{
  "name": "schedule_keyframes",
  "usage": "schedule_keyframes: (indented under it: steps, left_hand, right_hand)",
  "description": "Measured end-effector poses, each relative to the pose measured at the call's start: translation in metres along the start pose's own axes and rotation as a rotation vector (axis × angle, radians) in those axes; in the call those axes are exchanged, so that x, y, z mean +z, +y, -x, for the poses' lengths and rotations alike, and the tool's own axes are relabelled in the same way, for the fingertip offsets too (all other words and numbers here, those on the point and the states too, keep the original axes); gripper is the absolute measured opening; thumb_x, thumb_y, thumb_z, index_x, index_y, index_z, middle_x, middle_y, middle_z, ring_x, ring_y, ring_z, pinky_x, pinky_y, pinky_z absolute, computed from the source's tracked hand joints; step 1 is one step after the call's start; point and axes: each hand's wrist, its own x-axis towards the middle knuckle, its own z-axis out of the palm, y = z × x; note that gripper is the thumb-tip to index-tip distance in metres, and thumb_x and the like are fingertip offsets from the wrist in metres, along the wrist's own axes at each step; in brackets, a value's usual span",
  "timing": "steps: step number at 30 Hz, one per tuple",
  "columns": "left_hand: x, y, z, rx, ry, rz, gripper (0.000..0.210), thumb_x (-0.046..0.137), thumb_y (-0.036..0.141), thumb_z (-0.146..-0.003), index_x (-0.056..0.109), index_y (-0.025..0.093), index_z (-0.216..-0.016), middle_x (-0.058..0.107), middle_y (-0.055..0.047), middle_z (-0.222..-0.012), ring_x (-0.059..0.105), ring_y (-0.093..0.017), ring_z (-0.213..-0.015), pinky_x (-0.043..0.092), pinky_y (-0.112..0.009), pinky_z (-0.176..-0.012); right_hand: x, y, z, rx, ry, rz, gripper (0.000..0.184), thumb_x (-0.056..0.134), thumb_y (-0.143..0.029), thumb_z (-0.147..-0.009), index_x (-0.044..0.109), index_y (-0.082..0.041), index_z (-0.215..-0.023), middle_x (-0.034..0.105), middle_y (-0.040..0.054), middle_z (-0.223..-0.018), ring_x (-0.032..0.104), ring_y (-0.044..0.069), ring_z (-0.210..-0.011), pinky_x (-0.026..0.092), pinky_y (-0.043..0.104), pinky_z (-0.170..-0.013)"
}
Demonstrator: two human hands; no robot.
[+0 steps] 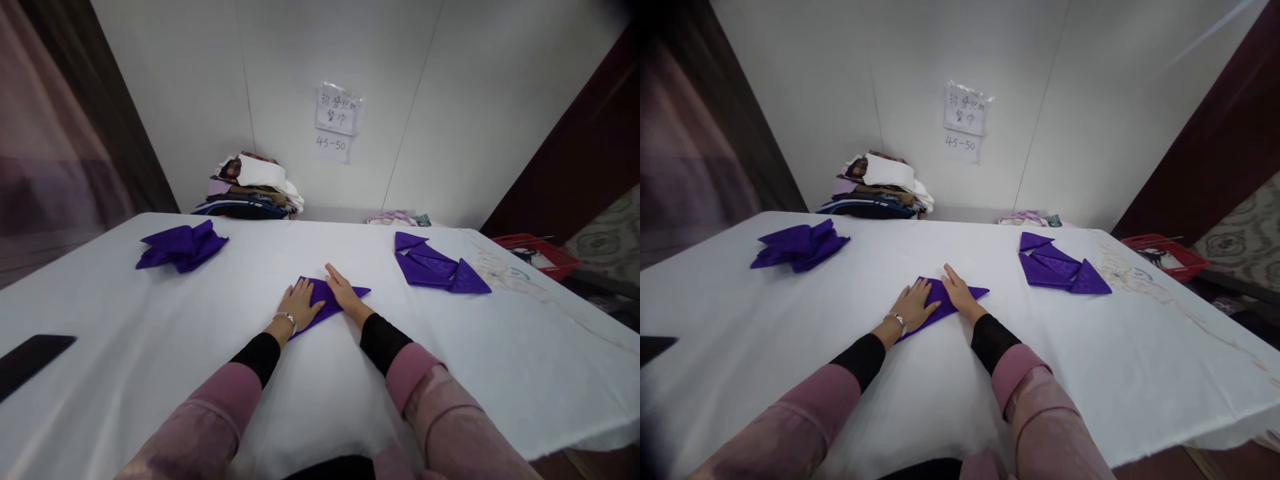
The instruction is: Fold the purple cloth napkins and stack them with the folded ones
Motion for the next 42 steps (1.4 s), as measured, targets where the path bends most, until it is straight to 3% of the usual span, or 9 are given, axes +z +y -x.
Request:
schedule_keyframes:
  steps: [7,11,16,18,20,25,28,35,42]
  left_hand:
    - [0.002,-0.002,-0.001,0.005,0.009,-0.028,0.072,0.025,0.058,-0.087,0.03,0.009,-0.14,0.023,-0.012,-0.149,0.014,-0.025,-0.139,0.013,-0.044,-0.11]
    - [0.001,-0.001,0.0,0.011,0.005,-0.011,0.071,0.024,0.059,-0.087,0.031,0.011,-0.139,0.024,-0.012,-0.149,0.014,-0.024,-0.139,0.013,-0.045,-0.11]
    - [-0.001,0.0,0.001,0.015,0.004,0.016,0.07,0.025,0.058,-0.087,0.032,0.012,-0.139,0.023,-0.013,-0.149,0.014,-0.025,-0.139,0.012,-0.045,-0.11]
    - [-0.002,0.001,0.002,0.013,0.008,0.024,0.07,0.026,0.057,-0.086,0.032,0.011,-0.139,0.024,-0.014,-0.149,0.014,-0.026,-0.138,0.013,-0.046,-0.11]
    - [-0.001,0.001,0.002,0.015,0.016,0.024,0.069,0.026,0.057,-0.086,0.032,0.012,-0.138,0.024,-0.014,-0.149,0.015,-0.026,-0.138,0.013,-0.047,-0.11]
    - [0.0,0.001,0.002,0.041,-0.018,-0.011,0.061,0.029,0.044,-0.088,0.025,0.016,-0.142,0.021,-0.011,-0.15,0.012,-0.025,-0.139,0.012,-0.048,-0.11]
    - [-0.002,0.003,0.004,0.053,-0.04,-0.033,0.061,0.029,0.038,-0.088,0.02,0.016,-0.144,0.018,-0.009,-0.151,0.011,-0.026,-0.139,0.012,-0.049,-0.109]
    - [-0.009,-0.001,0.011,0.039,-0.044,-0.008,0.062,0.025,0.04,-0.089,0.017,0.013,-0.144,0.015,-0.01,-0.152,0.008,-0.025,-0.139,0.013,-0.047,-0.11]
    - [-0.016,-0.061,0.064,-0.118,0.035,-0.02,0.056,0.023,0.045,-0.091,0.027,0.019,-0.141,0.021,-0.007,-0.151,0.013,-0.023,-0.139,0.005,-0.049,-0.111]
  right_hand:
    - [-0.044,0.021,0.003,0.011,-0.201,0.653,0.066,0.025,-0.057,-0.09,0.024,-0.019,-0.143,0.022,0.0068,-0.15,0.012,0.021,-0.139,0.007,0.041,-0.111]
    - [-0.071,0.034,0.003,0.184,-0.156,0.831,0.06,0.02,-0.053,-0.093,0.022,-0.022,-0.144,0.017,0.0048,-0.151,0.01,0.021,-0.139,0.007,0.046,-0.109]
    - [-0.097,0.039,0.008,0.341,0.0,0.884,0.06,0.017,-0.047,-0.094,0.024,-0.012,-0.142,0.02,0.0166,-0.149,0.014,0.03,-0.137,0.013,0.057,-0.104]
    - [-0.092,0.029,0.01,0.344,0.072,0.905,0.06,0.015,-0.045,-0.094,0.023,-0.009,-0.142,0.019,0.0182,-0.149,0.012,0.029,-0.138,0.011,0.055,-0.105]
    - [-0.073,0.012,0.011,0.223,0.087,0.9,0.059,0.017,-0.044,-0.094,0.024,-0.011,-0.142,0.02,0.0153,-0.149,0.01,0.026,-0.138,0.007,0.05,-0.108]
    - [-0.001,-0.032,0.011,-0.247,-0.275,0.702,0.063,0.023,-0.054,-0.092,0.023,-0.018,-0.143,0.023,0.0085,-0.15,0.013,0.021,-0.138,0.006,0.042,-0.111]
    - [0.017,-0.036,0.01,-0.231,-0.382,0.615,0.068,0.022,-0.058,-0.091,0.019,-0.017,-0.145,0.019,0.009,-0.15,0.012,0.021,-0.139,0.006,0.042,-0.111]
    - [0.015,-0.024,0.006,-0.156,-0.384,0.611,0.071,0.018,-0.06,-0.09,0.016,-0.015,-0.145,0.019,0.0085,-0.151,0.011,0.02,-0.139,0.005,0.041,-0.11]
    - [0.02,-0.018,0.006,-0.174,-0.41,0.769,0.075,0.018,-0.064,-0.088,0.02,-0.015,-0.144,0.014,0.0078,-0.152,0.007,0.022,-0.139,0.003,0.042,-0.11]
